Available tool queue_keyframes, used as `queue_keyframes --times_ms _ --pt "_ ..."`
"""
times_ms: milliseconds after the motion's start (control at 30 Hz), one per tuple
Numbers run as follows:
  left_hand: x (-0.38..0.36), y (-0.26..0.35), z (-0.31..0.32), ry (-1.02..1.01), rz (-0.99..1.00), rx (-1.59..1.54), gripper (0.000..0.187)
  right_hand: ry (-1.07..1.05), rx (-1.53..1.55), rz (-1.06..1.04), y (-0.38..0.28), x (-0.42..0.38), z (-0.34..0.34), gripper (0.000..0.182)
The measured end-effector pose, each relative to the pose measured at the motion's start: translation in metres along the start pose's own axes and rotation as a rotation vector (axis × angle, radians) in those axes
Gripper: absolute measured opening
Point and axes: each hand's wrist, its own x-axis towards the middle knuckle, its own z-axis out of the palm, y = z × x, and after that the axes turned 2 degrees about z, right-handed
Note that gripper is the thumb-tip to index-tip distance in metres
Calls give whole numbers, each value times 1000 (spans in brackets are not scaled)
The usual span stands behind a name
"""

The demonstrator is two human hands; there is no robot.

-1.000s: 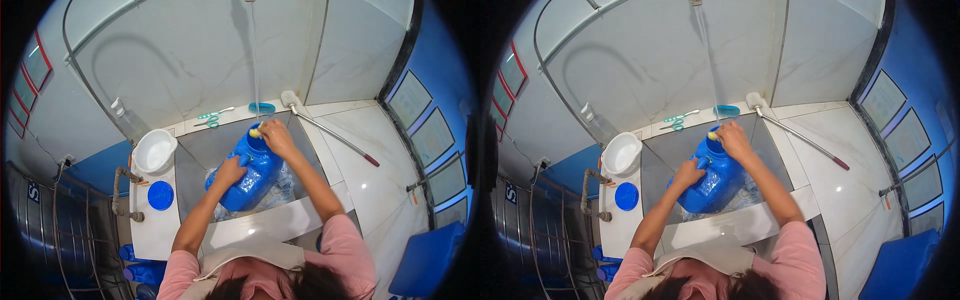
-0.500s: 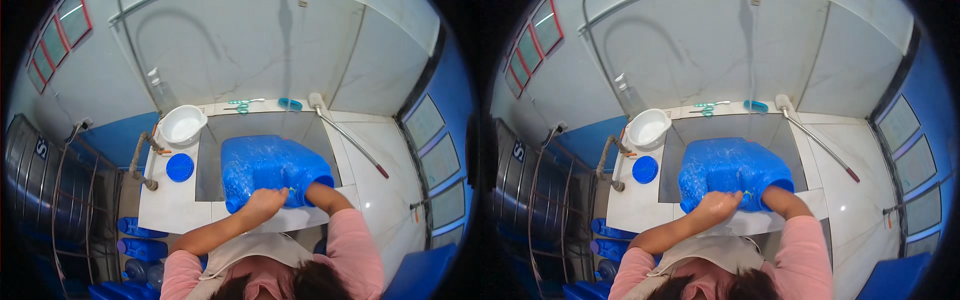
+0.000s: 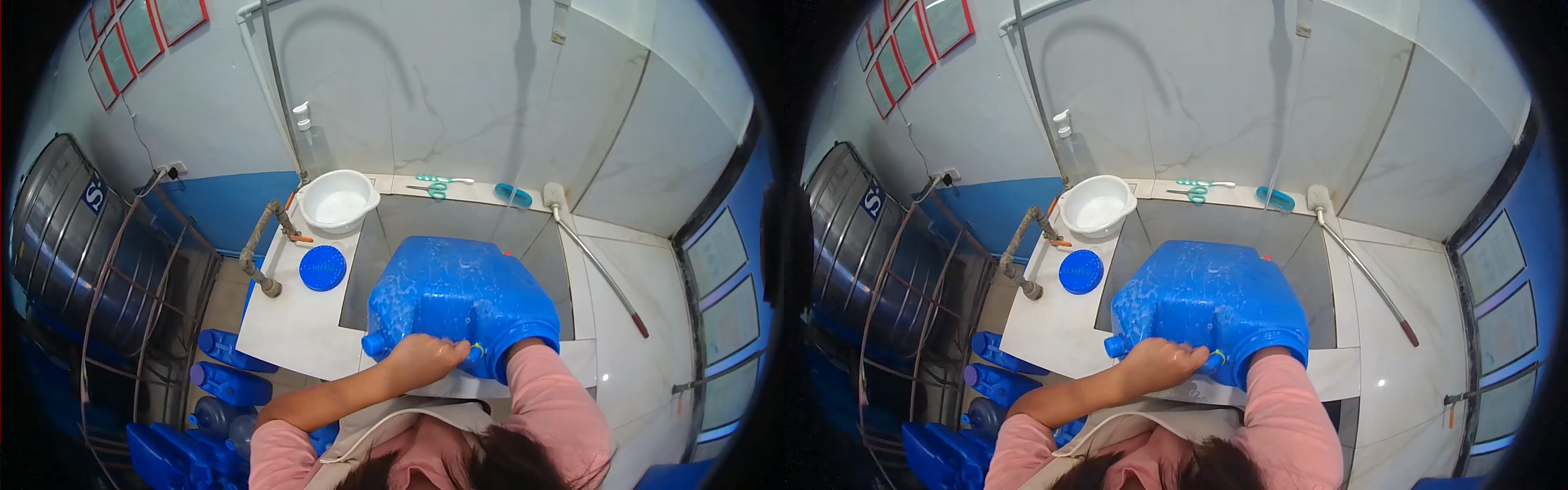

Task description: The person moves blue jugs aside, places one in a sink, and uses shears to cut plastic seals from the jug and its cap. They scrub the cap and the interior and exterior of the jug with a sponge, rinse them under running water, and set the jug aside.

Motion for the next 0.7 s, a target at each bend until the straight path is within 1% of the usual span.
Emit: queue_keyframes --times_ms 100,167,233,300,333,400,433,500,567,700 --pt "4 -4 4 35 5 14 8 -14 -63 -40 4 10 -11 26" --pt "8 -2 4 68 2 12 8 -60 -124 -65 7 14 -21 26" --pt "10 4 8 93 2 11 7 -228 -217 -77 20 9 -16 26" --pt "19 3 16 136 -94 -34 5 -453 -345 -76 34 -8 0 26" --pt "26 2 22 124 -82 -48 5 -555 -406 -84 42 -21 11 26" --pt "43 -7 36 -106 -244 -30 6 -679 -522 -106 58 -57 32 26" --pt "48 -13 42 -124 -259 -54 8 -712 -557 -115 64 -75 41 26" --pt "58 -26 52 -155 -263 -75 11 -725 -629 -145 73 -108 53 26" --pt "63 -34 61 -185 -255 -68 13 -689 -694 -168 81 -136 62 26" --pt "67 -44 75 -260 -249 -23 15 -539 -789 -195 88 -172 66 27"
